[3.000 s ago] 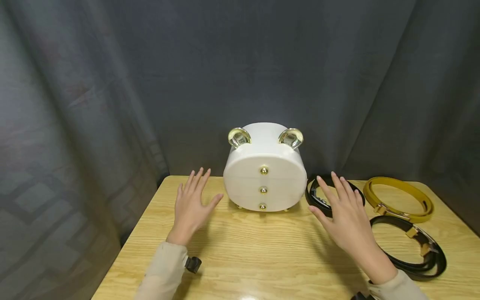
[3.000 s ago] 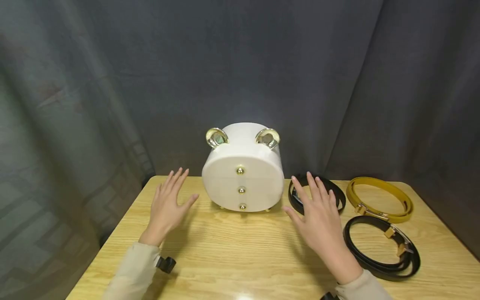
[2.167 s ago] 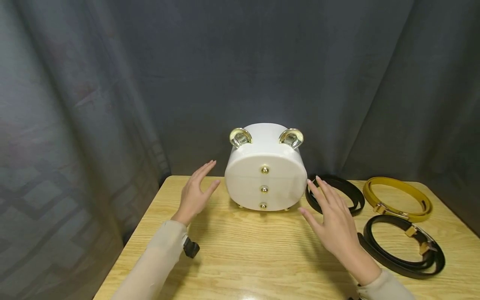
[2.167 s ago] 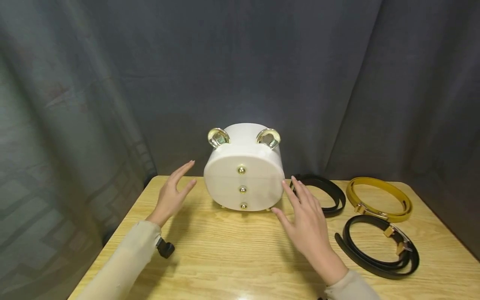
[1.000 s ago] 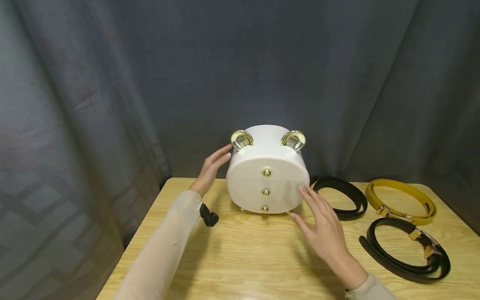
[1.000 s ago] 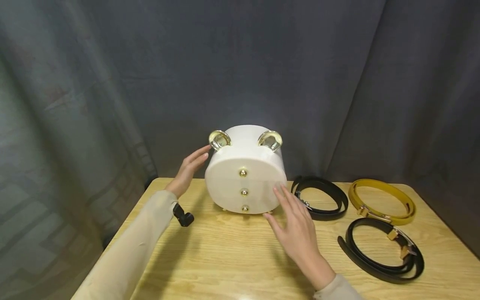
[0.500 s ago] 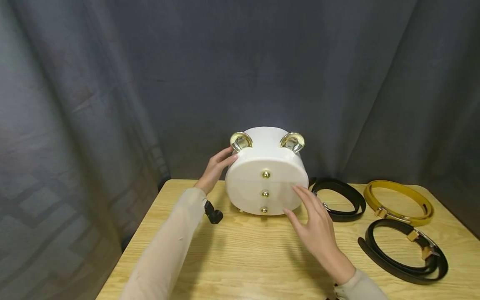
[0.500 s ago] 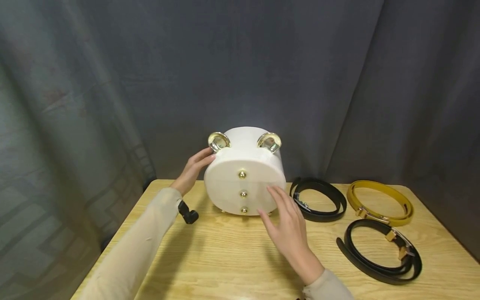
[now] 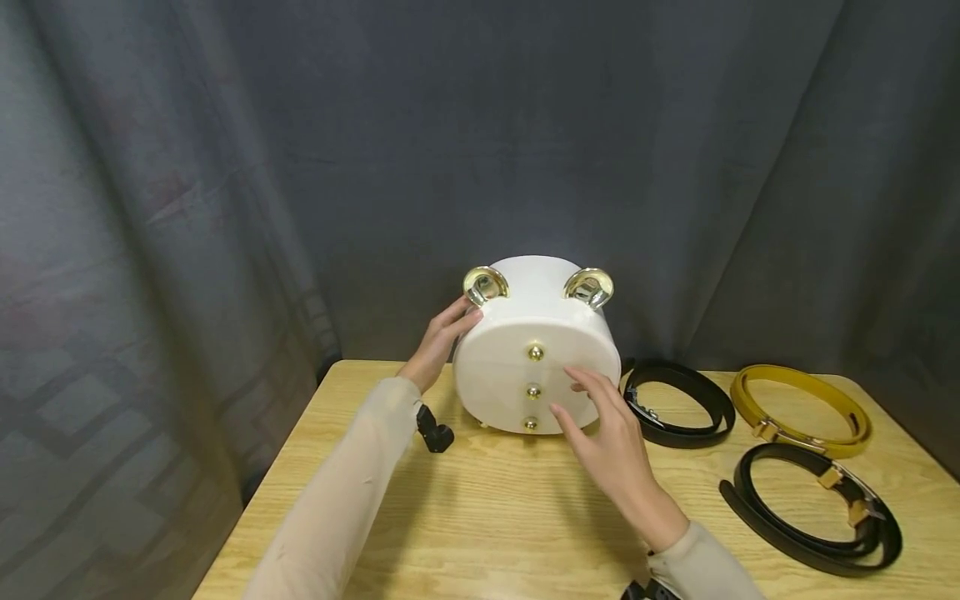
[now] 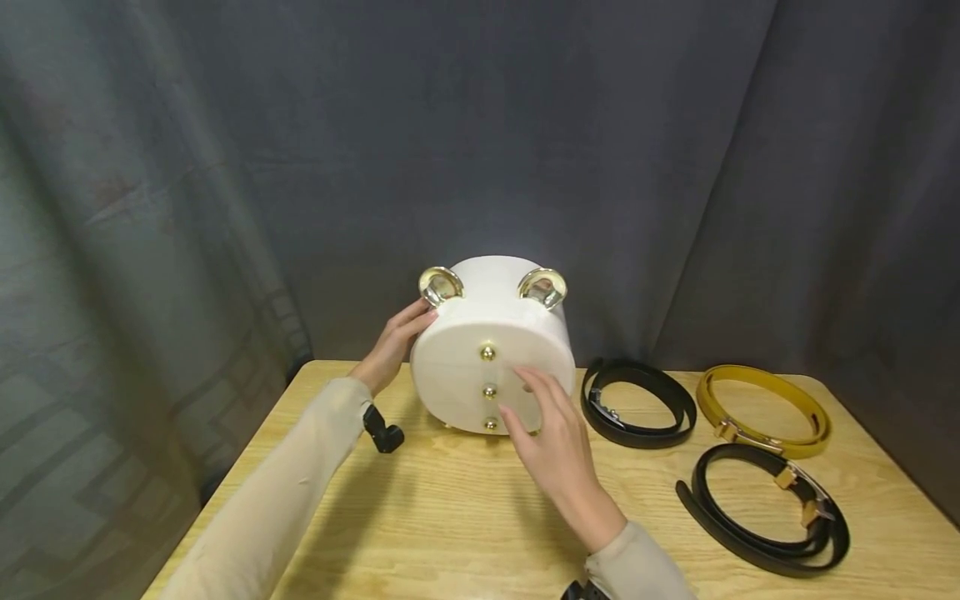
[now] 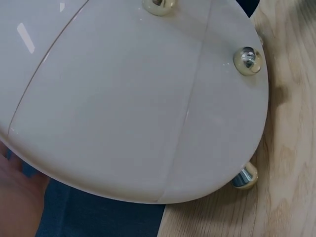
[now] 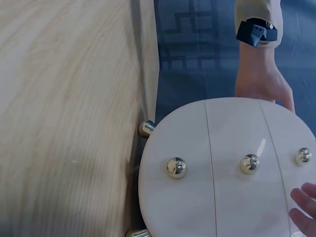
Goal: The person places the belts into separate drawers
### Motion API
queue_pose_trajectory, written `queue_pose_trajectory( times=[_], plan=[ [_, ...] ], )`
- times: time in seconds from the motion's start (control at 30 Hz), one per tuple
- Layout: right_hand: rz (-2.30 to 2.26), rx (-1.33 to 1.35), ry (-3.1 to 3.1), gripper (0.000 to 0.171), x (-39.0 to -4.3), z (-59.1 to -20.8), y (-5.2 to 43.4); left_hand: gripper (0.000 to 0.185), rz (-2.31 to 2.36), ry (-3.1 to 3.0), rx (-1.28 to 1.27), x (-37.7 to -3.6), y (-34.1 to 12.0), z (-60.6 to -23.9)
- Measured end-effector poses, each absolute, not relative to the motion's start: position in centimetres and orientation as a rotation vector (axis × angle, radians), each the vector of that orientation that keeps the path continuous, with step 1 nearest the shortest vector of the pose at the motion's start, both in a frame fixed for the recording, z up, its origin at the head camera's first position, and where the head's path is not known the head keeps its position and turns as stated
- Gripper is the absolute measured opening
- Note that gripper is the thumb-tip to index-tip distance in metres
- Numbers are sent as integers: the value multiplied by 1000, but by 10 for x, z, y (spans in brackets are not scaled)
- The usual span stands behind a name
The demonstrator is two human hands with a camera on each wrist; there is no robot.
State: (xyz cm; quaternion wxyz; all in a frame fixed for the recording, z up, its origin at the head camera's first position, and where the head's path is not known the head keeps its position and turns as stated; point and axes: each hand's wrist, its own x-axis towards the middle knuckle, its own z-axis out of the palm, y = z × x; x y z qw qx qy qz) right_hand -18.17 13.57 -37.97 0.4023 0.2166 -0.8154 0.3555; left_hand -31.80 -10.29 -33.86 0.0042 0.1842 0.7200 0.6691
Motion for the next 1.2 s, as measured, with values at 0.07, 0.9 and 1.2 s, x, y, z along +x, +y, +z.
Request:
queue_pose_trajectory(
  times=[0.07,0.9,1.2],
  plan=[
    [915,549,-2054,53,-184,-379,134,53,2097,2256,582,-318,-102,-339],
    [1120,575,-1999,32,-228,-354,120,56,2104,2241,610,-316,-97,-341],
    [1092,561,-2009,28,-228,-350,122,54,2084,2236,590,-314,-96,-337]
  ],
)
